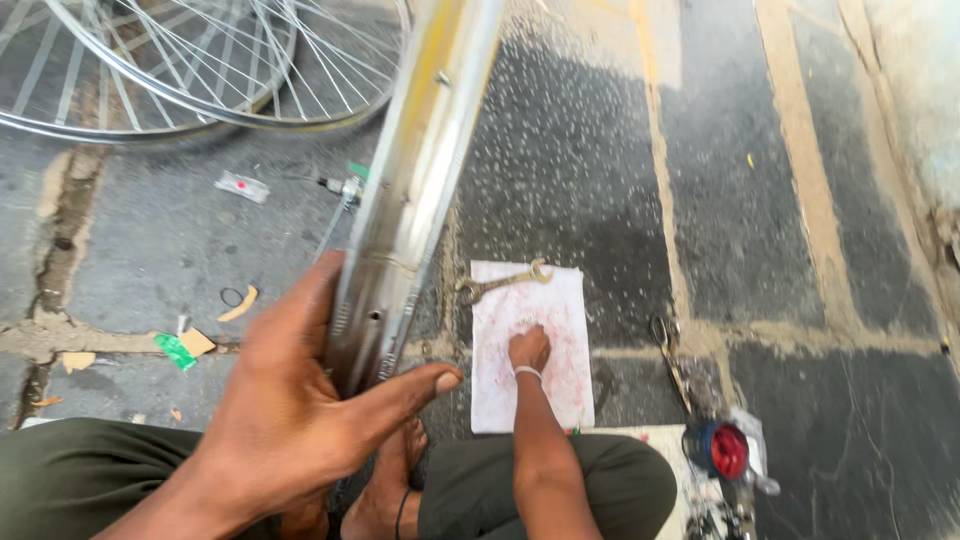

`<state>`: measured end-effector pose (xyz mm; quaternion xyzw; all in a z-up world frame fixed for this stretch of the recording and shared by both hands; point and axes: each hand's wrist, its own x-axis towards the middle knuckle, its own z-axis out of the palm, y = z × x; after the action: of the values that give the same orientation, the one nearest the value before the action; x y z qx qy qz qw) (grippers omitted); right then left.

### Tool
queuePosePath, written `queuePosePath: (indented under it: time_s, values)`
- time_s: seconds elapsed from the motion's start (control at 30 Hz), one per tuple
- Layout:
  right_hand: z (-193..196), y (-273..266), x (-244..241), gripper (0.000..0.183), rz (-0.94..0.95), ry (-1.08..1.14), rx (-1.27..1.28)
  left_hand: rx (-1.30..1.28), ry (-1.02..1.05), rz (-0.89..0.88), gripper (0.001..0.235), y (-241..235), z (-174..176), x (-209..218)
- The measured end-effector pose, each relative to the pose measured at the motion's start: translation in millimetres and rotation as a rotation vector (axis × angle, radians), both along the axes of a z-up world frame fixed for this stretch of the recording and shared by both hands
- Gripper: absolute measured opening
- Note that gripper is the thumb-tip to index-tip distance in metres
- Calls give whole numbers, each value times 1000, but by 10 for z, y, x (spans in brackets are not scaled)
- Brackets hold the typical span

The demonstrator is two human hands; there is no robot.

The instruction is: The person is assembling a bicycle wheel by inserting small metal pins into the rim. They are sitting on the floor with several bicycle wheels and tools nearby.

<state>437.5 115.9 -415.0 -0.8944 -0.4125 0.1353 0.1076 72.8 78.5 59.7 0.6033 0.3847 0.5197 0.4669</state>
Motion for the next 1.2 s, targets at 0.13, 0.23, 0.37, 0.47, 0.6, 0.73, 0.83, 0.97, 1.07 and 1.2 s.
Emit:
queuePosePath:
  time_s: [0.13,0.23,0.37,0.47,0.6,0.73,0.83,0.97,1.07,1.2]
  values:
    - [247,60,-82,28,53,-31,-68,-297,119,-5,45,-5,-57,9]
    - [334,-92,-100,31,7,14,-117,-238,131,-15,42,-54,-124,26]
    - [438,-114,-190,35,104,34,-223,-210,56,-38,42,-112,-116,39]
    - [498,-108,-238,32,107,34,-195,-139,37,-33,41,-171,-169,9]
    - [484,-107,-255,33,166,-22,-232,-186,56,-79,35,-167,-252,-2]
    - [601,-21,-304,50,175,11,-219,-169,78,-85,35,-139,-264,59]
    - [1065,415,-413,46,256,451,178,-196,62,-139,29,-100,-261,92]
    - [2717,689,-599,23,351,1195,579,-68,75,-45,29,-114,-282,164]
    - [4132,140,-819,16,791,1035,746,-73,64,-34,29,-133,-254,211]
    - [5206,-478,-1504,25,1104,620,555,-80,88,-60,32,-146,-222,242]
